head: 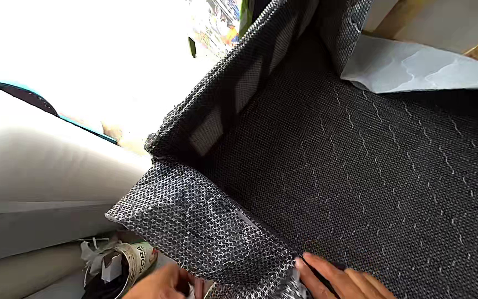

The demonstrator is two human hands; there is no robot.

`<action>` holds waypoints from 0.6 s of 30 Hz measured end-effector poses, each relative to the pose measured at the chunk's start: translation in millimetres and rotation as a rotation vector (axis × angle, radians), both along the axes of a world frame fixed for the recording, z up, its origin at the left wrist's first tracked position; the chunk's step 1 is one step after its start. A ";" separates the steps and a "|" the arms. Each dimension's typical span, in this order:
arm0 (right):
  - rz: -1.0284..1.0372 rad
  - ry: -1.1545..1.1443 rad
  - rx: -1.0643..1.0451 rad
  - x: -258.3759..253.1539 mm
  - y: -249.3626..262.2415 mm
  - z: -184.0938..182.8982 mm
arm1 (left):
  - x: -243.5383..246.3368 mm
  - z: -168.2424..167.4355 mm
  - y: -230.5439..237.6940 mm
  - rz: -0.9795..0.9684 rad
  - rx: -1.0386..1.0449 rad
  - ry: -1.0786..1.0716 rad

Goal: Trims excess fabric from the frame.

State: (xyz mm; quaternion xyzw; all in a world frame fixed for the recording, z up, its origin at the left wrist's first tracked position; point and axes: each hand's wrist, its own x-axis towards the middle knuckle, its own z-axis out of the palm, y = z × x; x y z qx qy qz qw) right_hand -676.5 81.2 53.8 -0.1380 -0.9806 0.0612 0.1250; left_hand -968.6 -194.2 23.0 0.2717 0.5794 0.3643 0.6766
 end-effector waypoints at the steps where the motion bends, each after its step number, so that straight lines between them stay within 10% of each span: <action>1: -0.024 -0.009 0.009 -18.3 -4.1 9.8 | -13.9 -7.3 -16.6 0.184 -0.006 0.019; 5: -0.058 0.072 0.032 -82.1 -15.1 17.9 | -61.6 -22.6 -41.7 0.748 0.299 -0.287; 11: -0.078 -0.042 0.025 -65.7 -22.0 2.9 | -123.4 -3.5 -8.8 0.472 0.398 -0.663; 18: -0.025 -0.046 -0.004 -89.3 -10.8 9.5 | -153.9 32.5 30.8 0.631 0.076 -0.055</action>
